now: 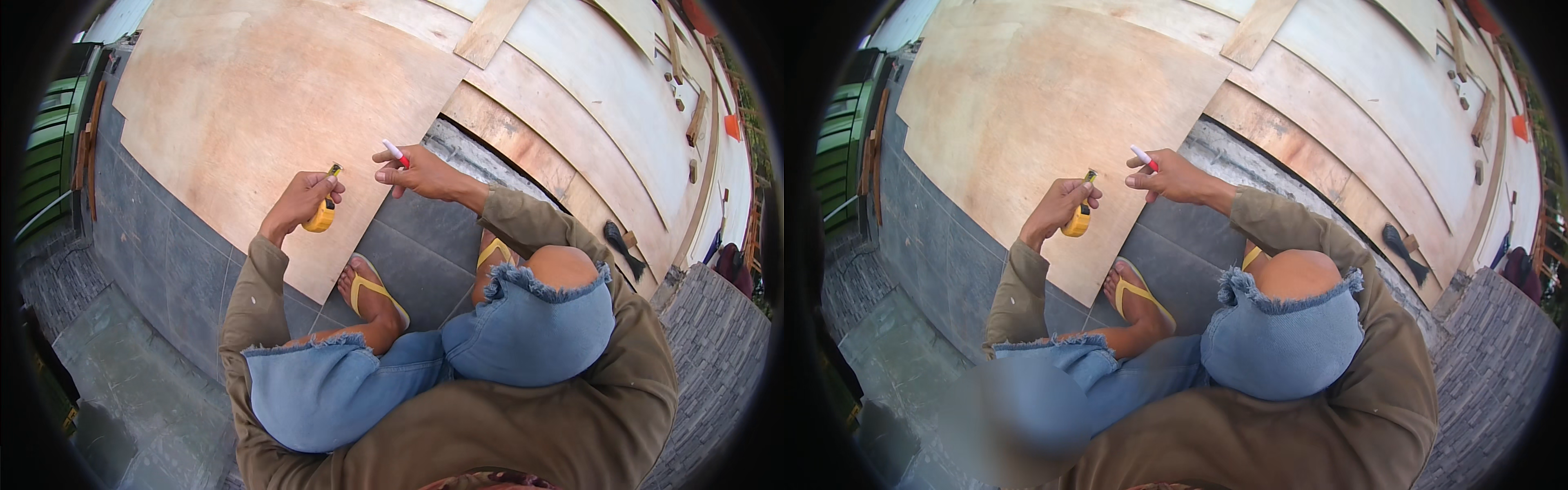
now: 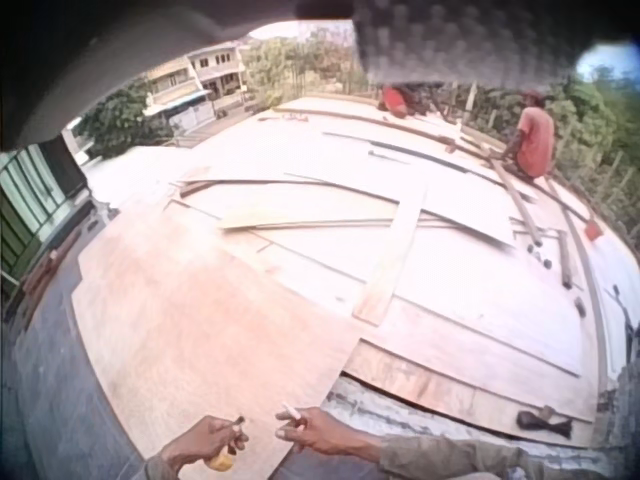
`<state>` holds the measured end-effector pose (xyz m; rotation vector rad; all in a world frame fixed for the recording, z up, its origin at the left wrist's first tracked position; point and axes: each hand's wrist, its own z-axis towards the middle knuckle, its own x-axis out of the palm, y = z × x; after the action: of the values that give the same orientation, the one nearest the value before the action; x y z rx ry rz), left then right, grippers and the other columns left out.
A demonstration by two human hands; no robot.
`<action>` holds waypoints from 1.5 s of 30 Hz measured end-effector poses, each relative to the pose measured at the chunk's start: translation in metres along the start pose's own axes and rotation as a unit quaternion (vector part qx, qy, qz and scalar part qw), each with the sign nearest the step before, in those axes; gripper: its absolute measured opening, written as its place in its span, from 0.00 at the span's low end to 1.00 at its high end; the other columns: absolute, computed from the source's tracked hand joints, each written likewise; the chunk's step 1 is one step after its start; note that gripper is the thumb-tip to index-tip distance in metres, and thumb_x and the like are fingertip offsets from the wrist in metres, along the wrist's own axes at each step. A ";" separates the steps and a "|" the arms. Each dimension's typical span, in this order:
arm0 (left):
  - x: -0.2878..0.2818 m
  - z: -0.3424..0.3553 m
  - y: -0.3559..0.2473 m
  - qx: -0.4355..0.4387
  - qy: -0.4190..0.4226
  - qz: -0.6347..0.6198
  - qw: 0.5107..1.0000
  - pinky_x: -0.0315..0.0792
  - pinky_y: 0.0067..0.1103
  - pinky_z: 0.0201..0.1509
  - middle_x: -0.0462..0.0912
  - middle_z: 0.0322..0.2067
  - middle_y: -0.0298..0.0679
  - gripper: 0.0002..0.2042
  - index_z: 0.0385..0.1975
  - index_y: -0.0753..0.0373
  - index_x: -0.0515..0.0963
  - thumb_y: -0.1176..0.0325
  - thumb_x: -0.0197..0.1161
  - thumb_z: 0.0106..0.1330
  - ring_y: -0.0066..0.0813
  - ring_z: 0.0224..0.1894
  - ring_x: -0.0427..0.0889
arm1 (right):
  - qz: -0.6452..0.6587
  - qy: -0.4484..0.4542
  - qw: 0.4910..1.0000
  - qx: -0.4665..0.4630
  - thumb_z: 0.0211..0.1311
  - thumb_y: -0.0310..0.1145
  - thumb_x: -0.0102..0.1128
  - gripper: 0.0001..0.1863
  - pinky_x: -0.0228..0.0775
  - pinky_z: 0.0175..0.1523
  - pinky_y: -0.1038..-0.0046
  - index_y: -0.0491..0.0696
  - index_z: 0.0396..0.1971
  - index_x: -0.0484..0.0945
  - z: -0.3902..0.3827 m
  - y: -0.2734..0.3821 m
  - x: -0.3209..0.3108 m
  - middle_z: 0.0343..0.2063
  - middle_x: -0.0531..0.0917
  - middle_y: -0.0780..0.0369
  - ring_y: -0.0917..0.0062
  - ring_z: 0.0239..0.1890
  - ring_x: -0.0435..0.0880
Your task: The person measures a large plywood sheet on a roof using a tape measure and marks it with a red pen. They then pick up a smaller plywood piece, measure it, and mark it for cutting. The person places the smaller piece on the larger sheet to align and mark cut lines.
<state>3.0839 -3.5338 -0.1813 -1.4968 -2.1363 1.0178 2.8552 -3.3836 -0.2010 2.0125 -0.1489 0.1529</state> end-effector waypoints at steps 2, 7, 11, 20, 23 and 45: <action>0.042 0.012 -0.016 -0.005 0.058 -0.020 0.998 0.69 0.15 0.30 0.81 0.28 0.33 0.17 0.37 0.67 0.80 0.59 0.51 0.75 0.16 0.27 0.75 | 0.028 0.005 1.000 0.004 0.64 0.39 0.64 0.25 0.73 0.34 0.78 0.33 0.51 0.74 -0.005 0.002 0.000 0.31 0.83 0.59 0.80 0.27 0.81; 0.080 0.019 -0.031 0.000 0.090 -0.035 0.995 0.71 0.18 0.32 0.82 0.28 0.36 0.16 0.37 0.69 0.80 0.60 0.53 0.74 0.19 0.28 0.77 | 0.033 0.000 0.999 0.007 0.65 0.36 0.63 0.20 0.71 0.34 0.78 0.36 0.49 0.76 -0.020 -0.006 -0.010 0.30 0.82 0.60 0.81 0.27 0.78; 0.091 0.013 -0.016 -0.018 0.081 -0.077 0.994 0.68 0.14 0.26 0.82 0.28 0.34 0.16 0.39 0.67 0.80 0.58 0.53 0.74 0.14 0.25 0.74 | 0.063 0.011 0.994 0.083 0.64 0.33 0.63 0.14 0.66 0.28 0.80 0.40 0.44 0.77 -0.019 -0.022 -0.025 0.29 0.80 0.62 0.83 0.27 0.76; 0.066 -0.066 0.091 -0.123 0.038 -0.118 0.985 0.75 0.17 0.34 0.82 0.28 0.35 0.13 0.38 0.68 0.79 0.64 0.54 0.74 0.18 0.30 0.79 | 0.118 -0.361 0.919 0.102 0.58 0.27 0.64 0.07 0.51 0.17 0.82 0.41 0.35 0.81 0.033 -0.021 -0.220 0.26 0.81 0.63 0.87 0.19 0.71; 0.071 -0.086 0.117 -0.124 0.015 -0.157 0.980 0.74 0.18 0.34 0.82 0.28 0.35 0.14 0.35 0.69 0.80 0.64 0.52 0.75 0.19 0.29 0.78 | 0.092 -0.396 0.912 0.062 0.54 0.25 0.66 0.09 0.57 0.18 0.82 0.40 0.36 0.81 0.046 -0.028 -0.237 0.27 0.83 0.61 0.86 0.21 0.74; 0.094 -0.078 0.148 -0.085 -0.046 -0.118 0.988 0.72 0.18 0.35 0.81 0.25 0.36 0.16 0.30 0.69 0.80 0.64 0.51 0.74 0.19 0.29 0.77 | -0.009 -0.296 0.952 0.075 0.61 0.29 0.63 0.33 0.52 0.17 0.83 0.41 0.64 0.62 0.056 -0.039 -0.207 0.36 0.83 0.61 0.86 0.24 0.78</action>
<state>3.1957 -3.3924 -0.2453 -1.2481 -2.4498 0.8551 2.6605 -3.4100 -0.2954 2.1563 -0.5110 -0.4722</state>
